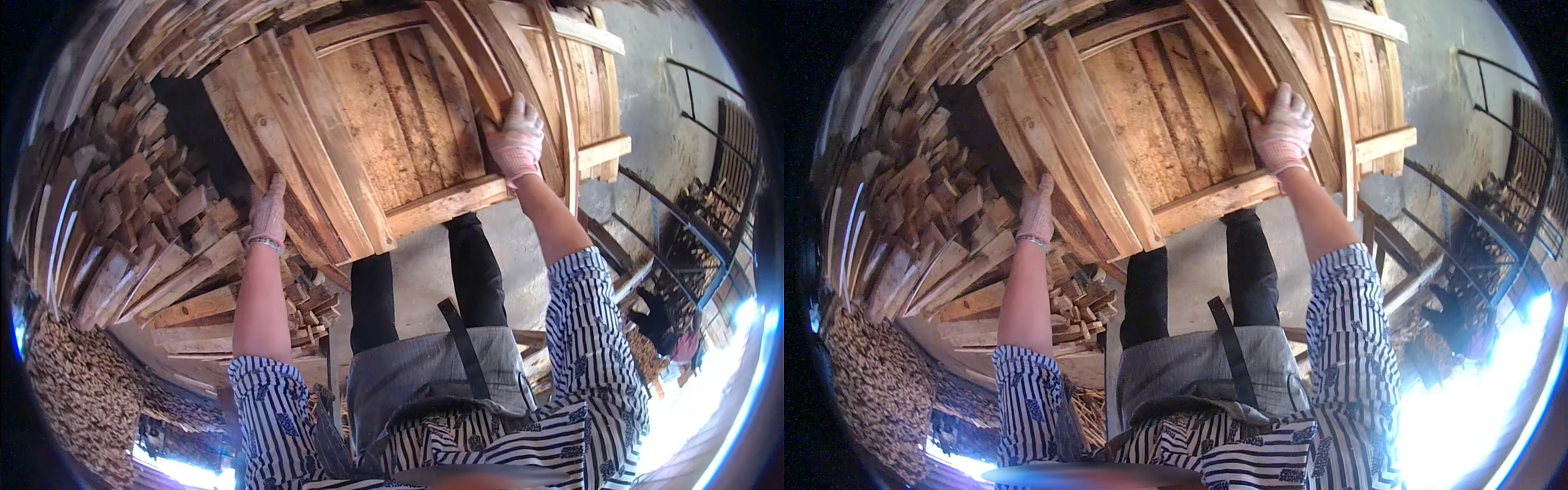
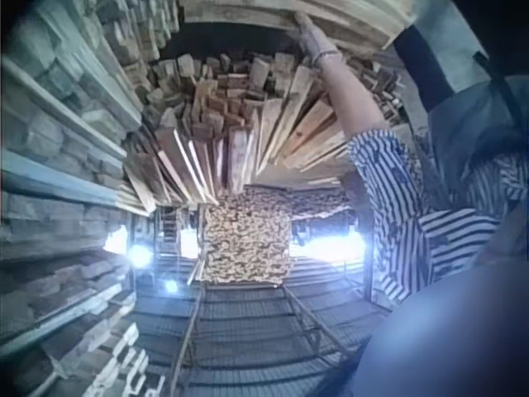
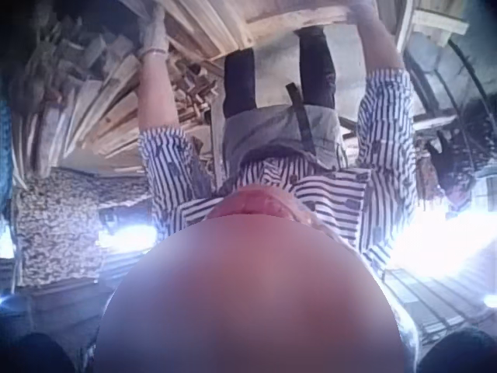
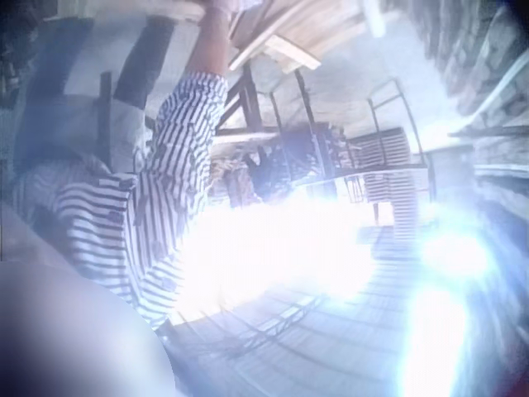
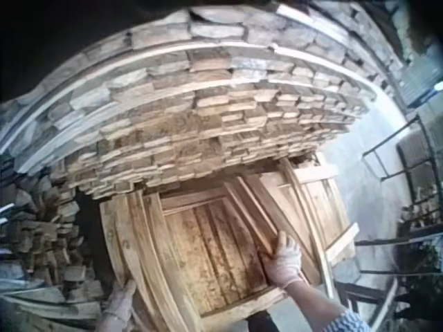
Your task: The person stacks wood planks onto a wooden structure in a warehouse. The person takes small bundles of wood from a large pile and places them onto a palette.
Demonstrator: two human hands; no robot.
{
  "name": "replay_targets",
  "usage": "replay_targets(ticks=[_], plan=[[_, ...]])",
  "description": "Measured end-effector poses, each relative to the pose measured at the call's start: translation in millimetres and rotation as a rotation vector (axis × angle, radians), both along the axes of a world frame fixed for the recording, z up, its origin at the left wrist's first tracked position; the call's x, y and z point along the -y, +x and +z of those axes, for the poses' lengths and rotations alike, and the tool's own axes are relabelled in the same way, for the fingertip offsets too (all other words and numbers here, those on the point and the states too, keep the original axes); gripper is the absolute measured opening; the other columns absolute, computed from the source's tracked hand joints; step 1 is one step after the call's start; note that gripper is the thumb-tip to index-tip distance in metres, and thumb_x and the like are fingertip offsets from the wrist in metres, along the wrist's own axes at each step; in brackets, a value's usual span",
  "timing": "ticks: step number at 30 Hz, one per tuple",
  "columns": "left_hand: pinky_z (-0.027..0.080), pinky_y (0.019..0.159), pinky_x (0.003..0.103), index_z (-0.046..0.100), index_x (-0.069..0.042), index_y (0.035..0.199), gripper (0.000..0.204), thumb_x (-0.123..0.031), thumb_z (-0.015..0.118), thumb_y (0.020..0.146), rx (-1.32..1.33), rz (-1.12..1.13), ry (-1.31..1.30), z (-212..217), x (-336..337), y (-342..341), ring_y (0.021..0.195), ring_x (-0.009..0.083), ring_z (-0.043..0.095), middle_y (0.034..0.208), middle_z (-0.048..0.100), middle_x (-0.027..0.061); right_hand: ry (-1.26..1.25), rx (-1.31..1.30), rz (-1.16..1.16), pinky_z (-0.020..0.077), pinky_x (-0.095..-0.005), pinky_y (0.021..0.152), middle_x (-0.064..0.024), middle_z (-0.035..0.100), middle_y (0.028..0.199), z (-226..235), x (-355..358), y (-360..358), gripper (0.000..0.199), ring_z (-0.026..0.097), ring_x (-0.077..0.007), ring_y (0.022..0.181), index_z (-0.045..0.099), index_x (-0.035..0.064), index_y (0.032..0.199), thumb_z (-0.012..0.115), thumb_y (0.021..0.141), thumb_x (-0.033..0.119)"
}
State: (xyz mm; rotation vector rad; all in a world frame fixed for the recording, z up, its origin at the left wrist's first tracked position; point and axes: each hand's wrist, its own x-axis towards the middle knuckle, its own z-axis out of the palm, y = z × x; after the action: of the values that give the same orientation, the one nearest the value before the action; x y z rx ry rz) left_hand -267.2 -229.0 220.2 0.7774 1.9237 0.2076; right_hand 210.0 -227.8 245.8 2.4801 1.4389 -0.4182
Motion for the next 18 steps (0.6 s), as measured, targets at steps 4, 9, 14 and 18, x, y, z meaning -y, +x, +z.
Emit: replay_targets(ticks=[4,9,14,18], plan=[[0.036,0.115,0.043,0.029,0.002,0.155,0.097,-0.061,0.063,0.090,-0.268,-0.120,-0.214,-7.1,-7.4,13.4,0.139,0.0382,0.045,0.154,0.044,0.0242,-0.084,-0.355,-0.185,0.0554,-0.0475,0.095,-0.0217,0.061,0.124,10.8,-9.3,24.5,0.075,0.066,-0.0392,0.109,0.038,0.0136,0.147,0.078,0.087,0.031],[0.029,0.120,0.049,0.007,0.001,0.160,0.119,-0.074,0.061,0.084,-0.513,-0.324,-0.164,-0.7,-27.8,40.5,0.149,0.0425,0.029,0.163,0.022,0.0301,0.137,-0.744,-0.197,0.0516,-0.0414,0.102,-0.0192,0.061,0.132,63.0,15.1,-39.9,0.073,0.062,-0.0323,0.119,0.040,0.0037,0.146,0.080,0.088,0.021],[0.019,0.124,0.048,-0.006,0.002,0.159,0.132,-0.071,0.069,0.078,-0.318,-0.121,-0.205,33.4,-18.4,51.1,0.156,0.0394,0.003,0.164,-0.004,0.0329,0.118,-1.163,-0.183,0.0380,-0.0361,0.114,-0.0166,0.054,0.140,15.9,32.4,-153.4,0.075,0.049,-0.0242,0.133,0.036,-0.0039,0.150,0.075,0.093,0.024],[0.022,0.122,0.052,0.011,0.003,0.159,0.110,-0.067,0.056,0.089,-0.252,-0.143,-0.093,22.4,-28.5,93.2,0.154,0.0377,0.015,0.165,0.012,0.0278,0.115,-0.884,-0.004,0.0358,-0.0363,0.116,-0.0178,0.045,0.149,-61.0,41.6,-199.5,0.068,0.046,-0.0271,0.137,0.029,-0.0017,0.155,0.060,0.101,0.026]])
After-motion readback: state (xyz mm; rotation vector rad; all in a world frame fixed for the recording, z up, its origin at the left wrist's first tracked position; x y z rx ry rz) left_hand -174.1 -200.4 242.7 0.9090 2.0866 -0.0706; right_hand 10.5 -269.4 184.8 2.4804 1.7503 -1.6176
